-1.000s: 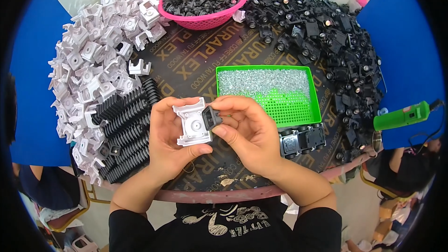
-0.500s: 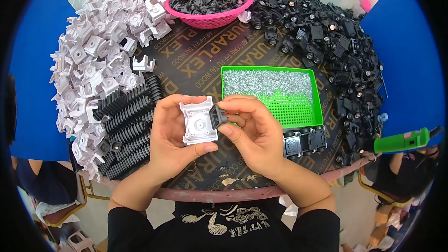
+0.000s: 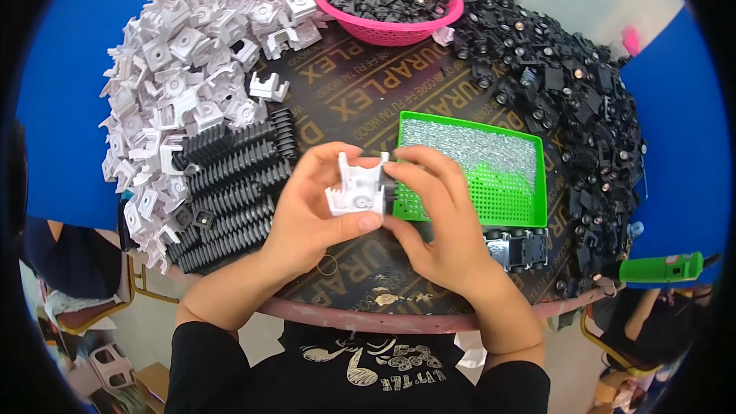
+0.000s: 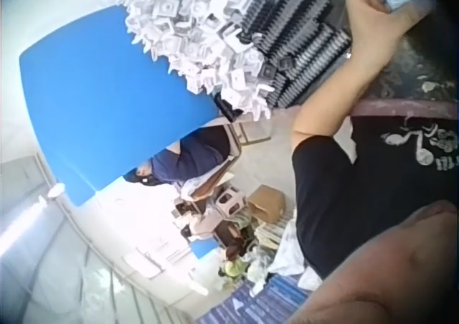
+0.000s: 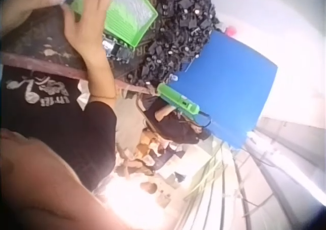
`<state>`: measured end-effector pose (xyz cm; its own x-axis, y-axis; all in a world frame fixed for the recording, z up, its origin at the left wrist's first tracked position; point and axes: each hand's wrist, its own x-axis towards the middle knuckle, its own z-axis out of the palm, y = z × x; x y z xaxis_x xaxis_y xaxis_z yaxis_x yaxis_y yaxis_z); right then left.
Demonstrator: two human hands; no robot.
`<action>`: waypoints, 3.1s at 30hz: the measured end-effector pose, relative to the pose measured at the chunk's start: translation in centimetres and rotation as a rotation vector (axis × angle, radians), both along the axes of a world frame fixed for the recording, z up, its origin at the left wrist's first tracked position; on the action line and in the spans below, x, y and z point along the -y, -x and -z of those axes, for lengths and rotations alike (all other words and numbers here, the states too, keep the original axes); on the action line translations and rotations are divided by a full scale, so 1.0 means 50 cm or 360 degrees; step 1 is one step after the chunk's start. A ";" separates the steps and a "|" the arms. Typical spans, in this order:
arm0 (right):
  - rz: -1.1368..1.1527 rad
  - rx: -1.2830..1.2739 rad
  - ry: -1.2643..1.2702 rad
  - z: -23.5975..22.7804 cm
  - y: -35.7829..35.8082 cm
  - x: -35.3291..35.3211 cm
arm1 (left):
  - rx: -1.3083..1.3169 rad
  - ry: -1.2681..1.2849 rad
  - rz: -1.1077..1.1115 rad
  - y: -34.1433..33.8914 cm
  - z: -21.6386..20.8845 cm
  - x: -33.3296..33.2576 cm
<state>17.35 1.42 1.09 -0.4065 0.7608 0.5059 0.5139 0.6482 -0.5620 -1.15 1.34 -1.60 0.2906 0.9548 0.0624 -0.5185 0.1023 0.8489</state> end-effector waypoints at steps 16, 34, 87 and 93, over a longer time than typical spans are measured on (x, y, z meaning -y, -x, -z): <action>-0.0403 0.0064 0.0148 0.059 0.133 -0.030 | -0.0429 -0.2206 -0.0565 -0.018 -0.043 0.091; -0.0690 0.0019 0.0109 0.109 0.313 -0.084 | -0.0433 -0.1947 -0.0596 -0.029 -0.019 0.063; -0.0121 -0.1372 0.1538 -0.009 -0.012 0.010 | -0.1116 -0.1004 -0.0377 -0.015 0.017 0.003; -0.0128 -0.1066 0.1590 0.008 -0.028 0.007 | -0.1123 -0.1034 -0.0220 -0.018 0.010 0.002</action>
<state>18.72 1.07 0.68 -0.3528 0.9213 -0.1635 -0.0933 -0.2085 -0.9736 -0.27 1.25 -2.11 0.3510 0.8243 0.4442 0.1598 -0.5201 0.8390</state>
